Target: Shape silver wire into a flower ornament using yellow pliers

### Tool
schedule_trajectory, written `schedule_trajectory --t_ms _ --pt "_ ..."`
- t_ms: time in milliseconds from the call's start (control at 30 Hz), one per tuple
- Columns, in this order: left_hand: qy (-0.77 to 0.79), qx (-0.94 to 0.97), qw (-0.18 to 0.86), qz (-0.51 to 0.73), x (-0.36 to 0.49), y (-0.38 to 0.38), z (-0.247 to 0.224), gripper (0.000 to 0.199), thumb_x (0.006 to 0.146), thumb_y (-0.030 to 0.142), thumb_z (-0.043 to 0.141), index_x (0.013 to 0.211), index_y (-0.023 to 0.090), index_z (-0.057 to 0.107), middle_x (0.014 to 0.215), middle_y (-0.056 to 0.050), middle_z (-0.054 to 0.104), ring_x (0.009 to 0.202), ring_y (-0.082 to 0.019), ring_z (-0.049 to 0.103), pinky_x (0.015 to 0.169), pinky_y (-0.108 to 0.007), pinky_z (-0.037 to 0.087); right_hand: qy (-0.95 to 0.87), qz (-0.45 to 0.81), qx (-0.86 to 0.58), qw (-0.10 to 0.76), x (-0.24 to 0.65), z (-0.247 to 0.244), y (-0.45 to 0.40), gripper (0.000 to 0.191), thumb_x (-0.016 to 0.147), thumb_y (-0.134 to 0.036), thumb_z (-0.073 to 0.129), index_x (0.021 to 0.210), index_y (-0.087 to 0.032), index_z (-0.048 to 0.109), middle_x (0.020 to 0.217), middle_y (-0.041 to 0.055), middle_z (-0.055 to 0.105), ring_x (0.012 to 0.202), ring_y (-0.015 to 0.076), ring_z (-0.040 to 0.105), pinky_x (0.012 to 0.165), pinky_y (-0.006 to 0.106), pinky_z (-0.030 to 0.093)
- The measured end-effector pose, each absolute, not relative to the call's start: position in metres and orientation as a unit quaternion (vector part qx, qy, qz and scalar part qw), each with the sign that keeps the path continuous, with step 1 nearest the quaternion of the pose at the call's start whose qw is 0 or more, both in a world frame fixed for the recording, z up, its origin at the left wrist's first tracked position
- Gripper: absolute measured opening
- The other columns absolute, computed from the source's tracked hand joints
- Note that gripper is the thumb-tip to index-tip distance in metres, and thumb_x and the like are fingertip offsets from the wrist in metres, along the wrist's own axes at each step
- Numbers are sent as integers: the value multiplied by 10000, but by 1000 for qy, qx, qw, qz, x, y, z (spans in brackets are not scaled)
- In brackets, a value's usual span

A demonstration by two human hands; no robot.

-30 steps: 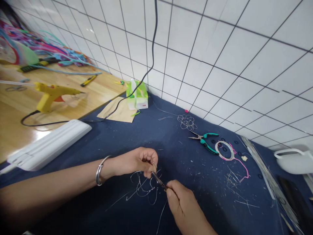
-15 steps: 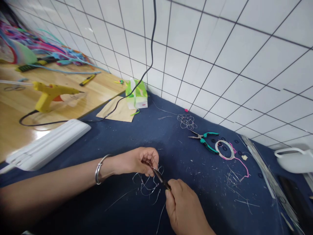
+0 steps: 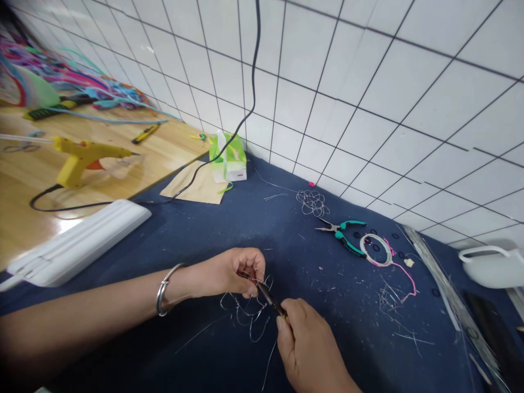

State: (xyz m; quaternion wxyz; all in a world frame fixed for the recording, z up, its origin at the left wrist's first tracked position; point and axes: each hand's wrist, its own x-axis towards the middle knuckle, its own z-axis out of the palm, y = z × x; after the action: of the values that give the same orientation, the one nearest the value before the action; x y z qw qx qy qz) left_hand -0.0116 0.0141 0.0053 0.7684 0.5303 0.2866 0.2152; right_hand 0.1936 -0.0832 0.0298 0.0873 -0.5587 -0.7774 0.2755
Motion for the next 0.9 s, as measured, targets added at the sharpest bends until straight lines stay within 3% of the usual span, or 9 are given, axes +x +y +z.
schedule_trajectory --t_ms 400,900 --pt "302 515 775 207 -12 13 3 221 616 65 660 773 142 526 591 40 561 544 -90 555 529 -220 423 -760 308 -568 76 192 36 -81 154 888 -259 322 899 -196 462 777 25 520 691 155 509 638 289 391" --pt "267 478 818 176 -16 15 -5 292 631 57 680 872 143 540 645 1 629 584 -110 603 575 -242 470 -637 511 -563 130 200 34 -76 266 920 -363 311 855 -200 512 744 -17 538 645 101 492 568 218 364"
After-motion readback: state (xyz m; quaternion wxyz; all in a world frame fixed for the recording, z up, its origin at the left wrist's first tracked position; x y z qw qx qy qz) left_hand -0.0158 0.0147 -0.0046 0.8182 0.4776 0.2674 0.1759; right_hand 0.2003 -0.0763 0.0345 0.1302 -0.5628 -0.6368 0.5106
